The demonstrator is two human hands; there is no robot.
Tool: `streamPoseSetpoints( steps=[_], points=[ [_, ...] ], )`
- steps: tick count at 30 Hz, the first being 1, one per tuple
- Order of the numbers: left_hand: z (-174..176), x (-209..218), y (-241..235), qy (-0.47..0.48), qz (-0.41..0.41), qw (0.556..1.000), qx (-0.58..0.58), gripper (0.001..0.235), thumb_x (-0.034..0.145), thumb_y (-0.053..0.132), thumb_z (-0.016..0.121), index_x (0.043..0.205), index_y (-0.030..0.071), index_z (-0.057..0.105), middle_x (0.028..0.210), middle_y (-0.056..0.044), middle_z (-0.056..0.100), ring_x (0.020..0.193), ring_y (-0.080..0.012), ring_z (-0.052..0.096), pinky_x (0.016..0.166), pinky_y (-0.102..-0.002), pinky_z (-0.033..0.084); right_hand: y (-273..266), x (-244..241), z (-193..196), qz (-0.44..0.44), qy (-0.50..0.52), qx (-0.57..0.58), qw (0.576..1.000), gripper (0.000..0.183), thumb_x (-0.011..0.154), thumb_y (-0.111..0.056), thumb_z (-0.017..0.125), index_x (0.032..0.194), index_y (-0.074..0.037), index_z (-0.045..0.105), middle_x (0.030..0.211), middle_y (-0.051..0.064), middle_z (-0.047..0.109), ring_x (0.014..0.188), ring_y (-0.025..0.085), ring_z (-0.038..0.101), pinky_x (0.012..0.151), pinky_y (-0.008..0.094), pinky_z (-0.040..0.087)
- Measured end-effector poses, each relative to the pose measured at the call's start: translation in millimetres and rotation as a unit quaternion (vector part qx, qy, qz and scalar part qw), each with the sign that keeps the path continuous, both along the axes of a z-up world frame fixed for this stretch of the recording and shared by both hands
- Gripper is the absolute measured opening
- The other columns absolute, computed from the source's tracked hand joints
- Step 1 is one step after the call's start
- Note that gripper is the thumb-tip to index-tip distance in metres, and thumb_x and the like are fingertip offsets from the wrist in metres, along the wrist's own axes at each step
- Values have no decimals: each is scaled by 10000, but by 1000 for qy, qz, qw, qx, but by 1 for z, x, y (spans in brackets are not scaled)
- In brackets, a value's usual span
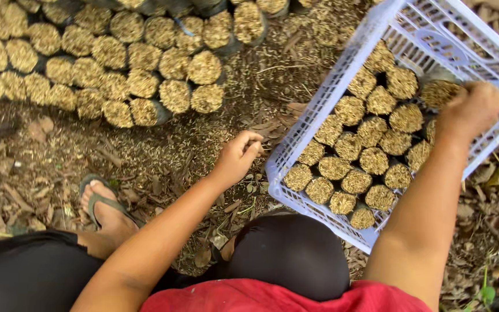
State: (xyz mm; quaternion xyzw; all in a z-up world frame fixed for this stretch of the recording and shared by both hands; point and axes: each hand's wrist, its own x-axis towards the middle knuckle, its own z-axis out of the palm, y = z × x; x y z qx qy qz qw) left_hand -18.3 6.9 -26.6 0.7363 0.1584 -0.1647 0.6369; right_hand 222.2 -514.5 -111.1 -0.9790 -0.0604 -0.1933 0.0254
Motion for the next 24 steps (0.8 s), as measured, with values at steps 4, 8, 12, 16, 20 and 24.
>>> streamPoseSetpoints(
  steps=[4,8,12,16,20,24],
  points=[
    [-6,-6,11,-8,-1,1000,15,238,1010,151,572,1203,33,645,995,-67,759,890,-154,715,783,-304,563,-13,-4,7,46,33,-1,998,176,824,83,628,926,-60,626,1026,129,648,1068,363,611,985,484,470],
    [-16,-9,11,36,-5,999,-16,244,1022,162,565,1212,31,645,991,-88,731,859,-191,689,742,-317,562,-4,-2,-1,31,37,1,999,166,820,28,704,947,-67,653,1014,150,657,1004,394,601,878,490,465],
    [-14,-10,21,63,2,998,-17,238,1015,161,538,1194,36,632,1003,-66,746,930,-158,735,781,-282,597,36,-12,12,-4,9,34,999,155,900,17,759,987,-56,654,1073,151,644,1043,385,592,911,490,469],
    [-8,-3,28,69,-35,996,36,247,1038,155,504,1220,52,635,1069,-46,736,986,-130,713,805,-269,585,69,-21,47,-119,40,65,990,219,889,-61,786,1023,-36,614,1107,180,602,1051,382,566,883,490,463],
    [-8,-1,30,92,-5,996,8,259,1028,160,513,1227,43,632,1069,-59,737,885,-133,667,733,-286,555,77,-16,54,-174,28,57,983,359,852,-145,840,1088,-17,603,1082,171,609,1039,386,554,854,506,444],
    [-12,-2,30,59,-7,998,28,259,1024,165,530,1229,42,632,1076,-65,740,868,-100,662,751,-265,557,58,-7,26,-218,40,32,975,224,857,-144,827,1000,-60,676,1042,144,645,1010,363,587,848,503,454]
  ],
)
